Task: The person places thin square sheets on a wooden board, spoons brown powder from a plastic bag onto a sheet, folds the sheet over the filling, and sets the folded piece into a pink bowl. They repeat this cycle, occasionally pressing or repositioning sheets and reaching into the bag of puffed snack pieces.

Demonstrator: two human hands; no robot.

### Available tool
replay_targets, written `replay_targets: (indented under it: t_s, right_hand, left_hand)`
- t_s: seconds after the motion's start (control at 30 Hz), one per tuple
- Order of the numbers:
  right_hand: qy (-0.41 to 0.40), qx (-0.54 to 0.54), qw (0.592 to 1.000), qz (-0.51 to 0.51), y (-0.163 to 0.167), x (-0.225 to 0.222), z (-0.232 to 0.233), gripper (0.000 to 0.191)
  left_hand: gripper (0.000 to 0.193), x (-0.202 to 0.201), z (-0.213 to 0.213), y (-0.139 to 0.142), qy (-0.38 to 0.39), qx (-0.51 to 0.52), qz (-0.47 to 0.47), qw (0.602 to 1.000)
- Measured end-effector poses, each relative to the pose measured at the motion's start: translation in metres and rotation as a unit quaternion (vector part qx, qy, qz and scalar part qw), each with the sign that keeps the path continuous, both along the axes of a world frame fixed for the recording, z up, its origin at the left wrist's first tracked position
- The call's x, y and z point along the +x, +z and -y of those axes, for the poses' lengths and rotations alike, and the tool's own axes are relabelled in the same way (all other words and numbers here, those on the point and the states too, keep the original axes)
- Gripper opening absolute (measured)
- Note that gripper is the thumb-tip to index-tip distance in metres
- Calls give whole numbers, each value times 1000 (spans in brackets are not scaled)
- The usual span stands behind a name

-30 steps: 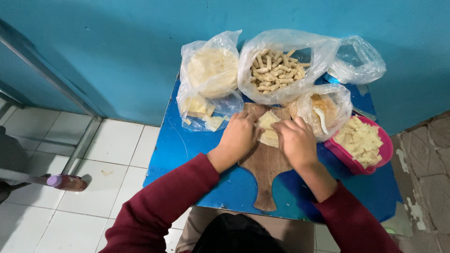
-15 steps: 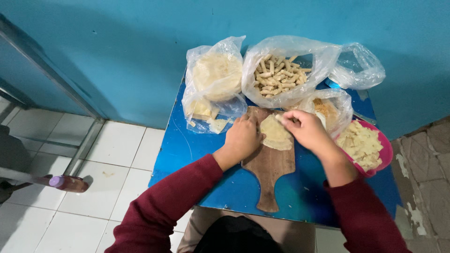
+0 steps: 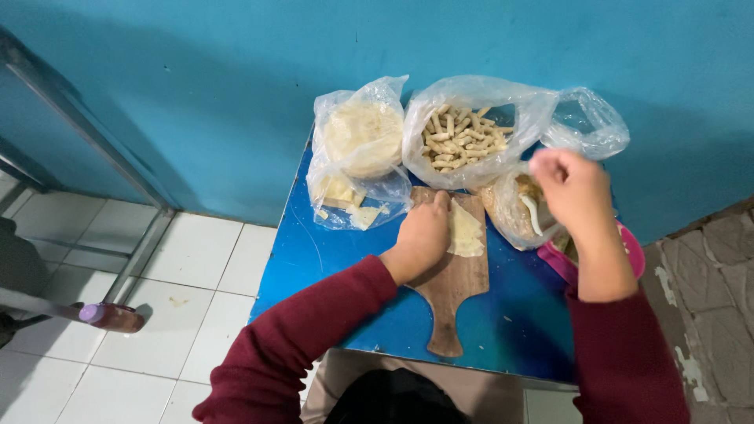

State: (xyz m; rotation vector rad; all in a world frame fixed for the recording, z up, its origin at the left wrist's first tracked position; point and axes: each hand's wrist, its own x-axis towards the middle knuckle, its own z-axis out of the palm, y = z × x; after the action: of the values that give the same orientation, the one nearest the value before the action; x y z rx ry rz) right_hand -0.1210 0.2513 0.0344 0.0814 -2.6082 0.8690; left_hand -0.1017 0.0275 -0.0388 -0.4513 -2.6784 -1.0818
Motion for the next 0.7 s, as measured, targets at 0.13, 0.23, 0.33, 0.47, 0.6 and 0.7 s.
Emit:
replay_targets:
  t_s: [0.13,0.23,0.33,0.47,0.6,0.7]
  right_hand:
    - [-30,218,970,100,-15,24,-15,37]
    - [-48,268,952,140,-21,34,-14,49]
    - [-69,224,958,163,-22,36,-17,45]
    - [-50,187,981,14,-21,27,-22,18]
    - [-35,89,992,-77,-14,13,-16,20]
    - [-67,26,997,-34,-9,9,-11,25]
  left_hand:
    - [32,-3,0,3,-6,90,6,996]
    - [26,-7,-3,11,-11,155,4,988]
    - [29,-10,-10,20,-17,186,44,981]
    - [34,-7,-23,29,-35,236,38,970]
    - [37,0,-33,25,-86,338,99,932]
    - [38,7,-24,7,-100,355,88,925]
